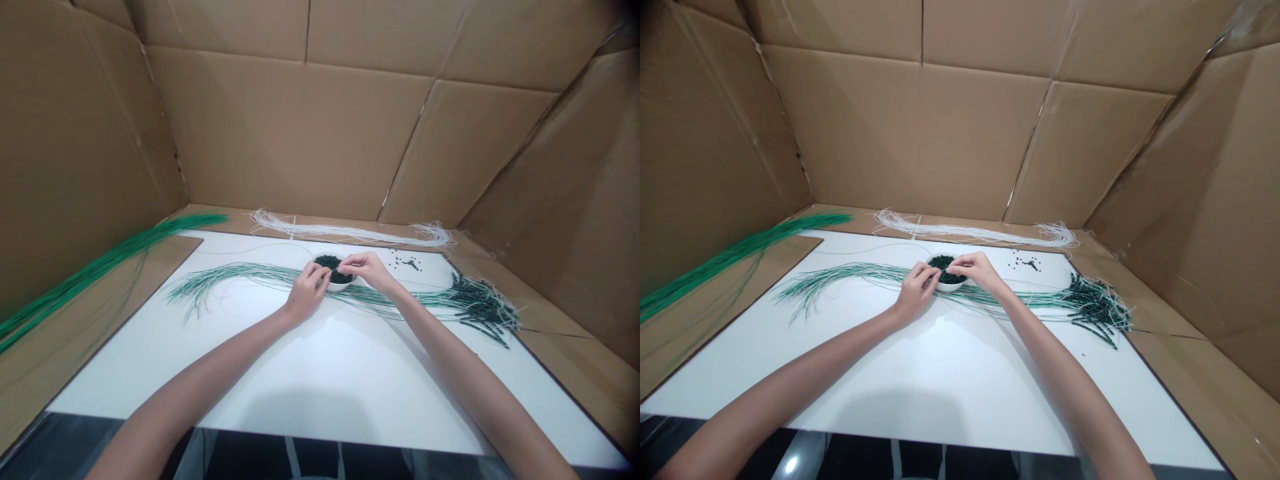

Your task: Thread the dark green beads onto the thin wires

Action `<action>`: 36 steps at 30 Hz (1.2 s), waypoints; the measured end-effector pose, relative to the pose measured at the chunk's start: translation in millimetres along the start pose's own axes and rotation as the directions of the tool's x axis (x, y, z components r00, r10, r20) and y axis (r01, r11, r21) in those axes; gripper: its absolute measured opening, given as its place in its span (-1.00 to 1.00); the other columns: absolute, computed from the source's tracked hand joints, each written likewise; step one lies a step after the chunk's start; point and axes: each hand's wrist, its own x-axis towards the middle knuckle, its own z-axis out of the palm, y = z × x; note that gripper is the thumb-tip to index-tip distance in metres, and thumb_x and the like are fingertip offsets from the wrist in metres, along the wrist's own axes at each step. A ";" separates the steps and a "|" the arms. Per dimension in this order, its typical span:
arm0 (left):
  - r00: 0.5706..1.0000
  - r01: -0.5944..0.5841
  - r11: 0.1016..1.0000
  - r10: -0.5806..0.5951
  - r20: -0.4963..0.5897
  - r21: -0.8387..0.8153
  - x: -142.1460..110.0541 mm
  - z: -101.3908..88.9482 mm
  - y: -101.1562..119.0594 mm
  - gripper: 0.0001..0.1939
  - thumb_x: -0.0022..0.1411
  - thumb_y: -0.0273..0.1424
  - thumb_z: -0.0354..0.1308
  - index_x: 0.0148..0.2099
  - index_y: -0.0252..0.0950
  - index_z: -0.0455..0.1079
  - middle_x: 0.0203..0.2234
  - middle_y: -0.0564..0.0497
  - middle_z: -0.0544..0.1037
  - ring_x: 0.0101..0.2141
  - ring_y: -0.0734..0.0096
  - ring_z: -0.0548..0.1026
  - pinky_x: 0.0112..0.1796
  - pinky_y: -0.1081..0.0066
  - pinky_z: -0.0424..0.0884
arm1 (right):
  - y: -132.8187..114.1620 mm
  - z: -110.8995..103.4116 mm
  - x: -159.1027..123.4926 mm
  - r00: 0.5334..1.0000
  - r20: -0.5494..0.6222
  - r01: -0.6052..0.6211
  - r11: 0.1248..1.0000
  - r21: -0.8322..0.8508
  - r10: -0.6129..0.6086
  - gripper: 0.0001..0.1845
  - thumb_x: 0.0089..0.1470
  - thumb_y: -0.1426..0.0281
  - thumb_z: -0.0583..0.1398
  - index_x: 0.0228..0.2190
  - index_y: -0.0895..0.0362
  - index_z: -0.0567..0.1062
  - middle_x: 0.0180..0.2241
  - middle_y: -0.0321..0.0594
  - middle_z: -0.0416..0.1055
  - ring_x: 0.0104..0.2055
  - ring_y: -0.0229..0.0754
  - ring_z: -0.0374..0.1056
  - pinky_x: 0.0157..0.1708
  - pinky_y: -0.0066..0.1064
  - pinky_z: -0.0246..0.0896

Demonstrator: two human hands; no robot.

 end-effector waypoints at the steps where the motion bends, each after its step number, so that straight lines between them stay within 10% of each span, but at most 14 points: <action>1: 1.000 0.003 1.000 -0.003 0.002 0.001 -0.1 0.2 -0.2 -0.83 0.18 -0.42 -0.08 -0.26 -0.31 0.32 -0.40 -0.01 0.34 -0.40 0.54 0.35 -0.37 0.54 0.32 | -0.1 -0.1 0.0 1.000 0.003 0.000 1.000 0.001 0.000 -0.77 -0.26 0.29 0.24 -0.56 0.22 0.51 -0.55 -0.21 0.41 -0.51 -0.30 0.25 -0.48 -0.47 0.17; 36: 0.995 0.099 0.995 -0.099 0.006 0.008 1.4 -0.6 2.2 -0.84 0.18 -0.40 -0.08 -0.31 -0.30 0.31 -0.41 0.01 0.32 -0.38 0.52 0.34 -0.35 0.52 0.28 | -0.7 8.6 -1.7 0.997 -0.018 -0.067 0.995 0.079 0.069 -0.70 -0.28 0.27 0.25 -0.47 0.24 0.51 -0.53 -0.20 0.45 -0.48 -0.25 0.33 -0.43 -0.43 0.23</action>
